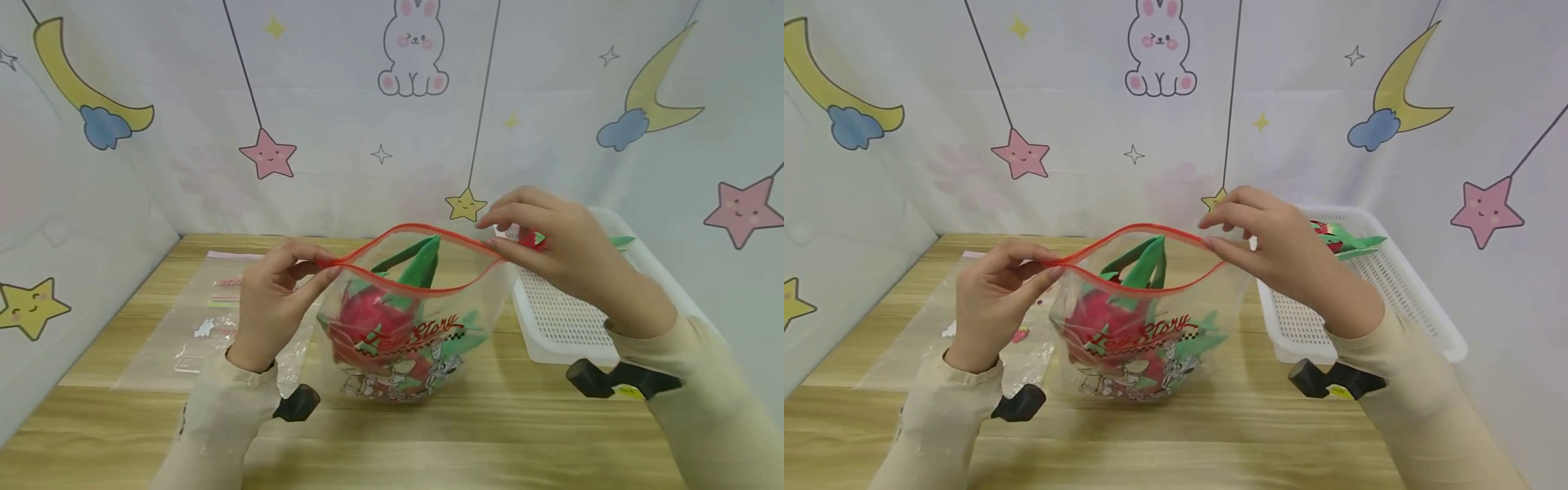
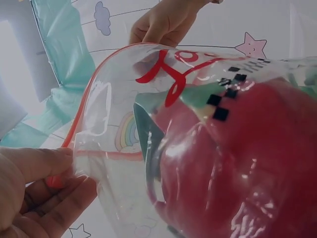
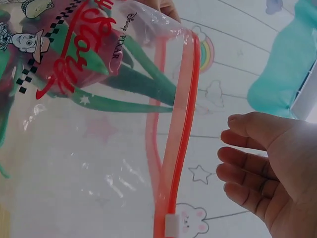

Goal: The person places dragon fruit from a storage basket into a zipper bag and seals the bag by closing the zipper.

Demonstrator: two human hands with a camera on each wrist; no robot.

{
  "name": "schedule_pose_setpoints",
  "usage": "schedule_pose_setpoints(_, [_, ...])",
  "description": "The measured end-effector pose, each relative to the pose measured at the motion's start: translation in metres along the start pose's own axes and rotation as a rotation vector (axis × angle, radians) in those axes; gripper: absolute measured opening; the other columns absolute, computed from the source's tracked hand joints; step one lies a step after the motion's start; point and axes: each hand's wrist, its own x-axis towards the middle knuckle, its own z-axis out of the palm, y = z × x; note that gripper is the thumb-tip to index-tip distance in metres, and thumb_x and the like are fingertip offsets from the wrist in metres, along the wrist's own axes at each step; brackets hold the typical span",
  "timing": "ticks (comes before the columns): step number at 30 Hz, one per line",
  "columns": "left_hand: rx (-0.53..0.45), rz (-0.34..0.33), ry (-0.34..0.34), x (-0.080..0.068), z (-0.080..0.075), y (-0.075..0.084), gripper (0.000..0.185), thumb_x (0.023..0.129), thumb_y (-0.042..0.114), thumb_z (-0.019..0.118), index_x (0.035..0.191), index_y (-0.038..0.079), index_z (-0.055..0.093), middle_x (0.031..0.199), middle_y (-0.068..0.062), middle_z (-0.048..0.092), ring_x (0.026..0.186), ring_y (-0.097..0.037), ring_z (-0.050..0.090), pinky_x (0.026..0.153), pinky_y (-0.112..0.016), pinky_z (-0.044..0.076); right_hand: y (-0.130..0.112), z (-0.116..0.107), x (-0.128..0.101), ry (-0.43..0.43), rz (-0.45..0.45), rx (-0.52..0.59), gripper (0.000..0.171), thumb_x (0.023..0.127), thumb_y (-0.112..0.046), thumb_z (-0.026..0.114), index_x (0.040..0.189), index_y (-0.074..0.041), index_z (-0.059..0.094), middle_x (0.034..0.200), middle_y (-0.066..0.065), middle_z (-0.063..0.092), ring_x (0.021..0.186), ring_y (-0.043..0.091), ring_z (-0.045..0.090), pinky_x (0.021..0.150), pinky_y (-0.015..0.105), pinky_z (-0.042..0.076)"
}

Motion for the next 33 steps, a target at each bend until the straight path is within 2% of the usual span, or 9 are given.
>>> schedule_pose_setpoints(4, [-0.012, 0.008, -0.011, 0.000, 0.000, 0.000, 0.017, 0.075, -0.017, 0.070, 0.090, -0.014, 0.063, 0.096, 0.013, 0.065, 0.086, -0.005, 0.064, 0.081, -0.019, 0.056, -0.009, 0.005, 0.023, -0.012, -0.167, 0.052, 0.022, 0.078, -0.005, 0.077, 0.099, -0.008, 0.071, 0.100, 0.005, 0.068, 0.095, 0.018, 0.060, 0.082, 0.018, 0.045])
schedule_pose_setpoints(6, [-0.019, 0.013, -0.014, 0.001, -0.001, -0.001, 0.015, 0.078, -0.011, 0.071, 0.090, -0.014, 0.063, 0.096, 0.012, 0.066, 0.086, -0.006, 0.064, 0.081, -0.020, 0.056, -0.012, 0.011, 0.034, -0.033, -0.243, 0.060, 0.021, 0.079, -0.006, 0.077, 0.099, -0.007, 0.071, 0.100, 0.006, 0.068, 0.096, 0.021, 0.060, 0.083, 0.025, 0.046])
schedule_pose_setpoints(9, [-0.017, 0.024, -0.025, 0.001, -0.001, -0.002, 0.018, 0.082, 0.001, 0.072, 0.089, -0.013, 0.063, 0.094, 0.011, 0.066, 0.085, -0.007, 0.064, 0.082, -0.021, 0.056, -0.017, 0.021, 0.048, -0.127, -0.280, 0.040, 0.022, 0.079, -0.009, 0.078, 0.100, -0.008, 0.072, 0.103, 0.005, 0.068, 0.096, 0.021, 0.059, 0.081, 0.032, 0.050])
schedule_pose_setpoints(14, [-0.036, 0.045, -0.044, 0.000, -0.002, -0.003, 0.023, 0.084, 0.010, 0.072, 0.087, -0.012, 0.064, 0.091, 0.007, 0.067, 0.082, -0.008, 0.065, 0.080, -0.020, 0.056, -0.025, 0.038, 0.064, -0.361, -0.213, -0.052, 0.023, 0.083, -0.015, 0.075, 0.105, -0.010, 0.072, 0.111, 0.003, 0.069, 0.101, 0.020, 0.059, 0.082, 0.032, 0.053])
schedule_pose_setpoints(16, [-0.047, 0.050, -0.044, -0.001, -0.002, -0.003, 0.021, 0.083, 0.007, 0.072, 0.086, -0.012, 0.064, 0.091, 0.007, 0.067, 0.083, -0.007, 0.065, 0.079, -0.019, 0.056, -0.026, 0.042, 0.067, -0.409, -0.200, -0.090, 0.023, 0.084, -0.017, 0.075, 0.105, -0.010, 0.072, 0.110, 0.003, 0.069, 0.099, 0.020, 0.060, 0.080, 0.031, 0.054])
schedule_pose_setpoints(19, [-0.048, 0.058, -0.038, 0.000, -0.002, -0.002, 0.010, 0.079, -0.009, 0.071, 0.086, -0.012, 0.064, 0.091, 0.010, 0.067, 0.083, -0.005, 0.065, 0.079, -0.019, 0.056, -0.028, 0.046, 0.067, -0.419, -0.206, -0.122, 0.023, 0.083, -0.018, 0.076, 0.104, -0.009, 0.073, 0.104, 0.004, 0.067, 0.094, 0.020, 0.059, 0.076, 0.029, 0.054])
schedule_pose_setpoints(22, [-0.050, 0.061, -0.029, 0.001, -0.003, -0.002, 0.018, 0.072, -0.024, 0.067, 0.086, -0.013, 0.064, 0.091, 0.011, 0.067, 0.083, -0.004, 0.065, 0.079, -0.018, 0.056, -0.029, 0.047, 0.066, -0.390, -0.228, -0.134, 0.022, 0.081, -0.018, 0.077, 0.100, -0.009, 0.073, 0.097, 0.005, 0.064, 0.089, 0.020, 0.058, 0.073, 0.028, 0.054])
schedule_pose_setpoints(28, [-0.044, 0.050, -0.026, 0.001, -0.003, -0.001, 0.019, 0.071, -0.025, 0.067, 0.087, -0.013, 0.064, 0.092, 0.010, 0.067, 0.083, -0.004, 0.065, 0.079, -0.019, 0.056, -0.029, 0.046, 0.062, -0.363, -0.242, -0.162, 0.015, 0.080, -0.015, 0.078, 0.093, -0.009, 0.073, 0.086, 0.005, 0.058, 0.081, 0.020, 0.054, 0.068, 0.027, 0.051])
schedule_pose_setpoints(33, [-0.017, 0.042, -0.025, 0.001, -0.005, 0.000, 0.019, 0.072, -0.023, 0.068, 0.087, -0.014, 0.064, 0.094, 0.013, 0.067, 0.084, -0.004, 0.065, 0.080, -0.019, 0.056, -0.024, 0.042, 0.058, -0.440, -0.137, -0.152, 0.013, 0.081, -0.012, 0.077, 0.093, -0.007, 0.073, 0.083, 0.005, 0.056, 0.076, 0.019, 0.053, 0.067, 0.028, 0.048])
